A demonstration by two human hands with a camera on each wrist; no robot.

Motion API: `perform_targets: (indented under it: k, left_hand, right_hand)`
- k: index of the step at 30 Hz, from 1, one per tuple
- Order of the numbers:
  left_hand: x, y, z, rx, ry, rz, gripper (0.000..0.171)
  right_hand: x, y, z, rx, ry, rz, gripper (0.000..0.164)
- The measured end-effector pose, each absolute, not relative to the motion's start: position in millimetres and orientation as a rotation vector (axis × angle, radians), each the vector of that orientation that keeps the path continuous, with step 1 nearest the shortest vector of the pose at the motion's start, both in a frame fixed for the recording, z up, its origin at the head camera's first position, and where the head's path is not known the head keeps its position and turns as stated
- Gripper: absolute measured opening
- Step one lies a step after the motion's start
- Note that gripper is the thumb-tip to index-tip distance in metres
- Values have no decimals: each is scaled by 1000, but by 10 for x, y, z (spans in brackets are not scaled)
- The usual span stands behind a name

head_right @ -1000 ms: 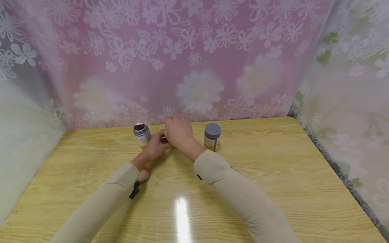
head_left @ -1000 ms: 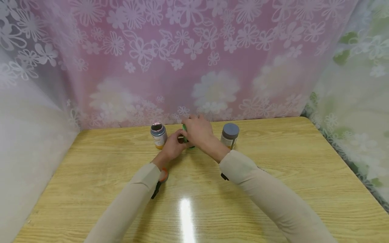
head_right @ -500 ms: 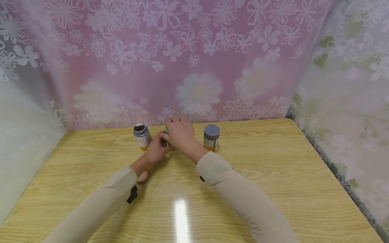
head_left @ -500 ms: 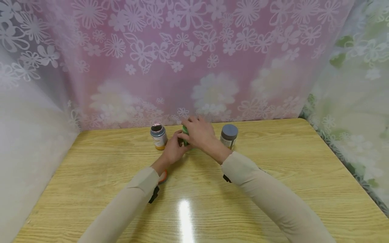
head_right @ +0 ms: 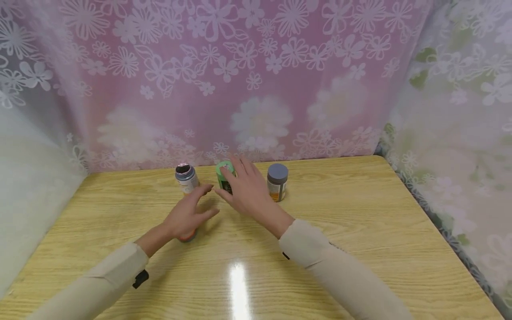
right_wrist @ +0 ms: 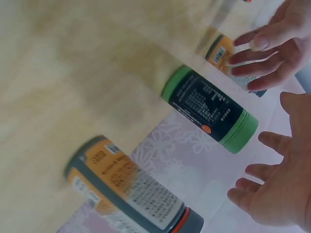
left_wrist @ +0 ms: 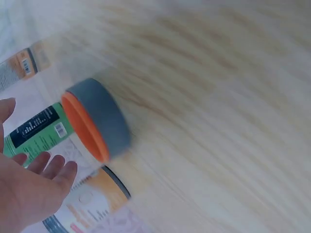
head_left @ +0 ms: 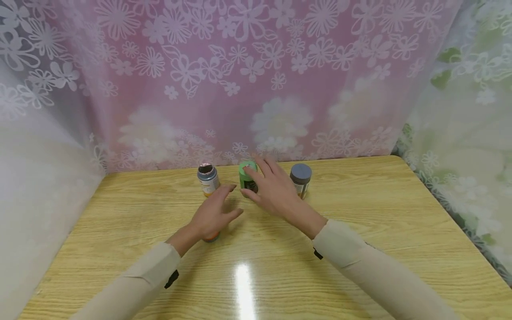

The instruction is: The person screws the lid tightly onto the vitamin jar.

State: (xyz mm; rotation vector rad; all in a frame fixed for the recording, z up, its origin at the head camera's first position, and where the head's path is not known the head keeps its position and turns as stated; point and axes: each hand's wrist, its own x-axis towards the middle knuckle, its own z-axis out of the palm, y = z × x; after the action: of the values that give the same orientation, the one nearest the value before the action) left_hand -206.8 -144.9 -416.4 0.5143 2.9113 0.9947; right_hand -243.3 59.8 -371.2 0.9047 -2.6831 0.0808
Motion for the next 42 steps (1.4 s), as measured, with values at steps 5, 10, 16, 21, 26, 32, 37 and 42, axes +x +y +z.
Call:
perform_targets:
  k: [5, 10, 16, 21, 26, 32, 37, 42]
  left_hand:
    - [-1887, -1687, -4187, 723, 3101, 685, 62]
    - [-1747, -1936, -4245, 782, 3233, 497, 61]
    - [-1634, -2232, -4272, 747, 3302, 253, 64]
    - [-1587, -2481, -4288, 736, 3296, 165, 68]
    - [-1559, -2672, -4276, 668, 3260, 135, 72]
    - [-1566, -2786, -4291, 619, 3269, 64, 73]
    - [-1577, -2839, -4289, 594, 3278, 61, 72]
    - [-1600, -2888, -4277, 584, 3268, 60, 71]
  right_hand:
    - [-2226, 731, -3829, 896, -2742, 83, 67]
    - [-2037, 797, -3936, 881, -2868, -7, 74]
    - [-1887, 790, -4015, 877, -2928, -65, 75]
    - [-1812, 748, -4085, 864, -2978, -65, 77]
    - [-1768, 677, -4146, 872, -3029, -51, 78]
    - [-1778, 594, -4197, 892, -3072, -32, 77]
    - [-1779, 508, -4228, 915, -3077, 9, 77]
    - [-1762, 385, -4255, 958, -3093, 70, 77]
